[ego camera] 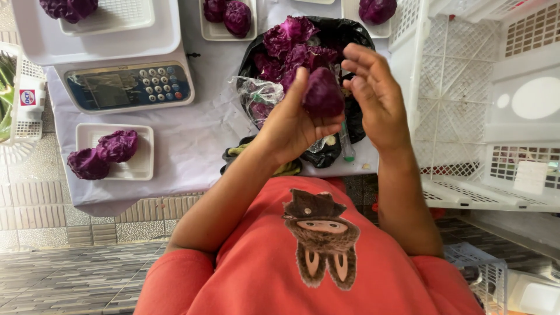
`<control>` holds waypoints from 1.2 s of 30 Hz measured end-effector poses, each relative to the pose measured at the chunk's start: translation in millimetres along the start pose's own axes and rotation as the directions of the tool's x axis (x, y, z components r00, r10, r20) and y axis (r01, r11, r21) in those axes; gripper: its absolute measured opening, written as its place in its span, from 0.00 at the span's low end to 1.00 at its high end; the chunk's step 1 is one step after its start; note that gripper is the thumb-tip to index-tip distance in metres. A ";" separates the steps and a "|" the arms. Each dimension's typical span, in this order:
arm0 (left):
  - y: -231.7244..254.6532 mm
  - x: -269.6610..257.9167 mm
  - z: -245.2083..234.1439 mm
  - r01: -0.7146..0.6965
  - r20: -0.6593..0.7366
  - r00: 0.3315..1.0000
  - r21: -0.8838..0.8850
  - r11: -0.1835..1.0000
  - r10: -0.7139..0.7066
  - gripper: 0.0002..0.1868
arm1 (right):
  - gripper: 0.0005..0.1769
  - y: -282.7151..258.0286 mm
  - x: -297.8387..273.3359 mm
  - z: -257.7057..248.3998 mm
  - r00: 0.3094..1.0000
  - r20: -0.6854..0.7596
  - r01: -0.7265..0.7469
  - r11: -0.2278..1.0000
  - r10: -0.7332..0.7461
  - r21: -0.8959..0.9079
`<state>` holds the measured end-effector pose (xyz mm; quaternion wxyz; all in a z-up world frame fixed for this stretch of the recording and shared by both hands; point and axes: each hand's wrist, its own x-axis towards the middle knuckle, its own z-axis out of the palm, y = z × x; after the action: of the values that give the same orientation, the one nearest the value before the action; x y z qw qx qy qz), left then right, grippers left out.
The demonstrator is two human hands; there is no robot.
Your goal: Cleaning and preparing red cabbages by peeling outer leaves and wiping them before placing on trays.
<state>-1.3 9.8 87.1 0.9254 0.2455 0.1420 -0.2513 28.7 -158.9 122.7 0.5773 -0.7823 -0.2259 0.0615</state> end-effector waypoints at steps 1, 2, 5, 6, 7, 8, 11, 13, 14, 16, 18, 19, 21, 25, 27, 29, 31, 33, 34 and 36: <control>-3.0 1.6 -3.6 0.002 -0.001 1.000 0.000 1.000 -0.002 0.43 | 0.23 3.4 -1.3 -0.1 1.000 -0.001 -0.001 1.000 0.001 0.001; -5.8 3.6 -7.1 -0.022 0.046 0.999 -0.030 0.999 0.023 0.36 | 0.23 6.8 -2.4 -0.3 0.999 0.032 -0.024 0.998 0.023 0.056; -11.7 12.4 -13.7 -0.088 0.026 0.996 0.061 0.994 0.087 0.28 | 0.23 14.8 -3.5 3.0 0.999 0.033 -0.041 0.990 0.036 0.137; -13.1 16.1 -15.4 -0.126 -0.035 0.990 0.185 0.975 0.134 0.35 | 0.22 17.2 -3.1 4.7 1.000 0.002 -0.029 0.986 0.029 0.162; -13.6 10.4 -15.6 -0.125 -0.034 0.990 0.186 0.975 0.134 0.35 | 0.22 22.1 -4.2 4.0 1.000 0.000 -0.028 0.986 0.028 0.162; -14.1 4.2 -16.1 -0.322 0.057 0.941 0.457 0.829 0.334 0.39 | 0.22 27.1 -5.2 3.7 0.999 0.001 -0.042 0.973 0.043 0.229; -12.2 -4.3 -18.3 -0.500 0.237 0.791 0.782 0.371 0.564 0.44 | 0.24 46.7 -9.8 3.4 0.995 0.025 -0.100 0.919 0.098 0.381; -10.4 -5.9 -18.6 -0.484 0.295 0.722 0.862 0.153 0.626 0.45 | 0.27 58.1 -12.8 4.0 0.989 0.048 -0.144 0.876 0.137 0.460; -9.6 -7.3 -18.4 -0.461 0.267 0.715 0.875 0.149 0.646 0.45 | 0.28 62.1 -14.3 5.5 0.986 0.053 -0.164 0.849 0.159 0.503; -9.6 -7.7 -19.3 -0.437 0.239 0.708 0.887 0.147 0.664 0.45 | 0.29 68.5 -16.7 8.6 0.982 0.058 -0.184 0.818 0.182 0.546; -10.7 -5.8 -21.5 -0.417 0.205 0.721 0.892 0.177 0.662 0.48 | 0.28 73.0 -17.8 11.8 0.981 0.028 -0.172 0.788 0.193 0.591; -11.5 -3.8 -23.5 -0.416 0.206 0.721 0.892 0.176 0.661 0.48 | 0.28 76.7 -19.3 11.4 0.981 0.028 -0.172 0.788 0.193 0.592; -12.0 0.4 -27.5 -0.399 0.176 0.770 0.883 0.248 0.613 0.46 | 0.29 84.0 -21.0 10.9 0.984 0.049 -0.168 0.806 0.170 0.567; -14.4 9.8 -44.4 -0.452 0.135 0.837 0.716 0.533 0.530 0.42 | 0.33 91.2 -23.9 7.3 0.974 -0.061 -0.171 0.889 0.217 0.426; -13.9 5.4 -51.7 -0.474 0.100 0.852 0.565 0.675 0.515 0.42 | 0.14 106.7 -27.4 -0.3 0.978 -0.175 -0.147 0.972 0.115 -0.182; -6.7 4.3 -48.2 -0.481 0.095 0.853 0.525 0.702 0.514 0.42 | 0.14 149.3 -44.1 2.3 0.973 -0.184 -0.200 0.908 0.140 -0.369; -2.0 2.6 -44.6 -0.488 0.093 0.854 0.483 0.727 0.512 0.42 | 0.17 176.2 -56.6 7.7 0.966 -0.199 -0.247 0.803 0.163 -0.543; 1.6 -0.8 -41.3 -0.435 0.051 0.896 0.306 0.847 0.441 0.41 | 0.30 187.2 -62.4 16.7 0.928 -0.185 -0.367 0.715 0.322 -0.594; -0.8 3.4 -44.7 -0.431 0.054 0.898 0.307 0.849 0.437 0.41 | 0.30 196.4 -63.1 19.3 0.927 -0.190 -0.372 0.714 0.324 -0.593; -5.2 10.7 -51.8 -0.462 0.046 0.879 0.325 0.825 0.475 0.41 | 0.30 214.3 -63.8 25.1 0.934 -0.240 -0.357 0.687 0.264 -0.632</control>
<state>-2.4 28.9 37.5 0.9023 0.4270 0.0508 -0.0320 23.4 -213.6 -95.4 0.2538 -0.9652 -0.0587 0.0227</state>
